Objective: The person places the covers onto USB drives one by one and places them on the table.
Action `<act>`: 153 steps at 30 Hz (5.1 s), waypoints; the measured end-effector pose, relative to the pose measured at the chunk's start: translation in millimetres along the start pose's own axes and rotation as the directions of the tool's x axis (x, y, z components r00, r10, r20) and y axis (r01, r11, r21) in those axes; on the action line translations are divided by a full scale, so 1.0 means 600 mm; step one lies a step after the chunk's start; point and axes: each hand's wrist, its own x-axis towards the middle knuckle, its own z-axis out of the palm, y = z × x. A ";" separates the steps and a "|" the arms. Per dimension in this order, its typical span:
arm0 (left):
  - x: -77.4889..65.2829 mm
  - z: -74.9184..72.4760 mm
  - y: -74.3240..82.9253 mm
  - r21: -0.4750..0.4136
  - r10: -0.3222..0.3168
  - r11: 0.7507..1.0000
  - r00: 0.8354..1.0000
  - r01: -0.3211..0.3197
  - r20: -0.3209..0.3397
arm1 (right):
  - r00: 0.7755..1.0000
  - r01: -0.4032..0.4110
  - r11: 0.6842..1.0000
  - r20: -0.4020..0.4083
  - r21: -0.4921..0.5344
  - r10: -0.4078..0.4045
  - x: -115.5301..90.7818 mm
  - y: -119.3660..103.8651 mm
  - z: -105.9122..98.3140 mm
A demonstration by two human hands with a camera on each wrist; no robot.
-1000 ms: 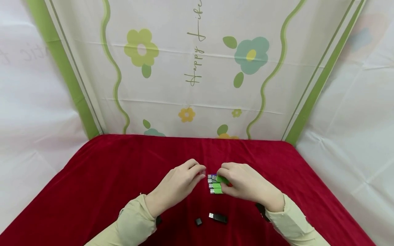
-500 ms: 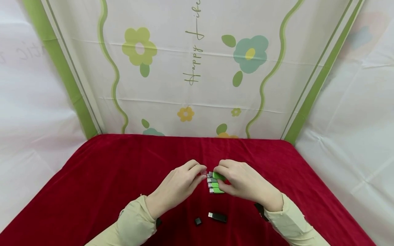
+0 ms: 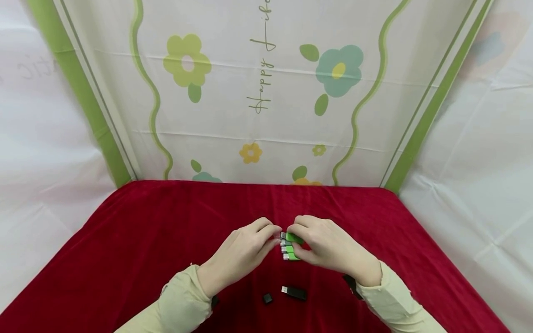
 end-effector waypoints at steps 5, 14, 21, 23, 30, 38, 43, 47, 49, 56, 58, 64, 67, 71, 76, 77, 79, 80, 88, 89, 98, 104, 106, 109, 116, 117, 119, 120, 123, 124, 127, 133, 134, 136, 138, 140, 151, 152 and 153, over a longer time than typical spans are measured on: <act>0.004 -0.002 0.001 0.015 0.009 1.000 1.000 -0.009 -0.010 | 1.000 0.004 1.000 0.000 0.005 -0.004 0.000 0.001 -0.001; 0.004 -0.003 0.001 0.039 0.019 0.999 1.000 -0.019 -0.008 | 0.999 0.032 0.999 -0.004 0.013 -0.032 -0.001 0.001 -0.001; 0.006 -0.004 0.003 0.044 0.023 0.999 1.000 -0.023 -0.006 | 0.999 0.034 0.999 -0.001 0.021 -0.033 0.000 0.002 -0.003; 0.006 -0.004 0.004 0.045 0.025 0.999 1.000 -0.025 -0.003 | 1.000 0.029 0.999 0.000 0.020 -0.029 0.000 0.002 -0.003; 0.006 -0.004 0.005 0.051 0.051 0.997 0.999 -0.051 0.015 | 0.999 0.032 0.998 0.008 0.047 -0.032 0.000 0.001 -0.003; 0.005 -0.005 0.005 0.060 0.056 0.997 0.998 -0.056 0.007 | 0.999 0.046 0.997 0.015 0.054 -0.047 0.003 0.001 -0.005; 0.005 -0.006 0.004 0.063 0.030 0.998 0.999 -0.031 0.017 | 0.999 0.041 0.998 0.015 0.053 -0.042 0.003 0.001 -0.005; 0.004 -0.006 0.004 0.081 0.002 0.997 1.000 -0.003 0.011 | 0.999 0.034 0.998 0.010 0.047 -0.034 0.002 0.001 -0.003; 0.004 -0.006 0.004 0.088 -0.005 0.996 1.000 0.004 0.006 | 0.999 0.030 0.999 0.011 0.037 -0.030 0.001 0.000 -0.003; 0.005 -0.006 0.002 0.101 0.005 0.995 1.000 -0.004 -0.001 | 0.999 0.015 1.000 0.033 0.026 -0.016 0.001 0.001 -0.004; 0.004 -0.006 0.001 0.106 0.006 0.994 1.000 -0.006 -0.001 | 0.999 0.017 0.999 0.036 0.034 -0.018 0.001 0.001 -0.003; 0.004 -0.011 0.001 0.112 0.024 0.993 1.000 -0.023 -0.001 | 0.999 0.049 0.998 0.011 0.035 -0.050 0.006 -0.001 0.001; 0.005 -0.013 0.003 0.127 0.046 0.991 0.999 -0.045 -0.003 | 0.998 0.067 0.998 0.001 0.013 -0.067 0.007 -0.005 -0.001; 0.006 -0.015 0.004 0.135 0.070 0.988 0.998 -0.069 -0.003 | 0.997 0.077 0.997 0.012 -0.023 -0.077 0.006 -0.010 -0.006; 0.007 -0.014 0.003 0.128 0.079 0.989 0.997 -0.078 -0.005 | 0.996 0.089 0.995 0.019 -0.038 -0.088 0.008 -0.012 -0.006; 0.007 -0.013 0.003 0.128 0.081 0.989 0.997 -0.079 -0.003 | 0.996 0.088 0.996 0.017 -0.034 -0.088 0.008 -0.012 -0.006; 0.007 -0.013 0.003 0.131 0.080 0.988 0.997 -0.080 0.002 | 0.996 0.095 0.995 -0.001 -0.025 -0.095 0.008 -0.011 -0.005; 0.006 -0.012 0.003 0.133 0.081 0.988 0.997 -0.081 0.005 | 0.996 0.093 0.996 -0.003 -0.018 -0.093 0.009 -0.011 -0.005; 0.004 -0.009 0.003 0.165 0.054 0.985 0.998 -0.058 0.025 | 0.998 0.061 0.995 0.001 0.084 -0.061 0.003 -0.003 -0.007; 0.003 -0.009 0.003 0.167 0.050 0.984 0.998 -0.054 0.027 | 0.998 0.056 0.994 0.005 0.092 -0.056 0.002 -0.002 -0.007; 0.001 -0.005 -0.001 0.179 0.025 0.983 0.999 -0.033 0.044 | 0.998 0.034 0.995 0.039 0.098 -0.038 0.001 -0.001 -0.008; 0.000 -0.009 0.000 0.210 -0.041 0.977 0.994 0.018 0.105 | 0.990 -0.021 0.999 0.140 -0.043 0.027 -0.003 0.003 -0.006; 0.001 -0.011 0.000 0.224 -0.065 0.974 0.990 0.035 0.126 | 0.979 -0.051 0.995 0.193 -0.081 0.066 -0.005 0.007 -0.001; 0.002 -0.011 0.000 0.234 -0.083 0.971 0.985 0.046 0.149 | 0.960 -0.078 0.992 0.260 -0.095 0.100 -0.007 0.013 0.012; 0.001 -0.012 0.000 0.253 -0.112 0.965 0.978 0.065 0.176 | 0.924 -0.081 0.993 0.367 -0.081 0.105 -0.015 0.025 0.047; 0.001 -0.012 0.000 0.255 -0.115 0.965 0.977 0.066 0.181 | 0.919 -0.084 0.993 0.381 -0.078 0.107 -0.016 0.025 0.051; 0.001 -0.012 0.000 0.255 -0.121 0.964 0.974 0.070 0.191 | 0.909 -0.092 0.994 0.403 -0.065 0.111 -0.017 0.025 0.057; 0.001 -0.012 0.000 0.254 -0.125 0.965 0.973 0.073 0.196 | 0.904 -0.096 0.994 0.413 -0.056 0.111 -0.017 0.024 0.059; 0.001 -0.012 0.001 0.247 -0.131 0.966 0.969 0.077 0.210 | 0.893 -0.098 0.994 0.437 -0.041 0.106 -0.017 0.022 0.066; 0.000 -0.012 0.001 0.245 -0.133 0.966 0.968 0.078 0.213 | 0.890 -0.099 0.994 0.444 -0.040 0.106 -0.017 0.022 0.068; 0.000 -0.012 0.002 0.242 -0.134 0.967 0.966 0.079 0.220 | 0.883 -0.099 0.994 0.457 -0.045 0.109 -0.018 0.021 0.071; 0.000 -0.012 0.002 0.247 -0.153 0.965 0.959 0.092 0.240 | 0.880 -0.103 0.992 0.457 -0.074 0.125 -0.022 0.019 0.076; 0.000 -0.012 0.002 0.248 -0.159 0.964 0.956 0.096 0.246 | 0.880 -0.102 0.991 0.457 -0.081 0.128 -0.022 0.019 0.078; -0.001 -0.012 0.002 0.250 -0.170 0.963 0.951 0.105 0.259 | 0.879 -0.106 0.990 0.457 -0.088 0.135 -0.022 0.019 0.080; -0.001 -0.012 0.002 0.252 -0.180 0.961 0.946 0.112 0.268 | 0.878 -0.109 0.990 0.458 -0.092 0.139 -0.022 0.018 0.081; -0.002 -0.012 0.002 0.250 -0.188 0.961 0.942 0.119 0.276 | 0.878 -0.114 0.989 0.457 -0.089 0.143 -0.022 0.017 0.081; -0.004 -0.011 0.002 0.240 -0.188 0.963 0.941 0.121 0.280 | 0.900 -0.117 0.987 0.409 -0.113 0.153 -0.023 0.018 0.078; -0.004 -0.011 0.002 0.241 -0.187 0.963 0.941 0.120 0.280 | 0.900 -0.125 0.985 0.404 -0.119 0.163 -0.023 0.018 0.076; -0.004 -0.011 0.002 0.241 -0.186 0.963 0.942 0.119 0.280 | 0.900 -0.136 0.983 0.400 -0.119 0.173 -0.022 0.017 0.073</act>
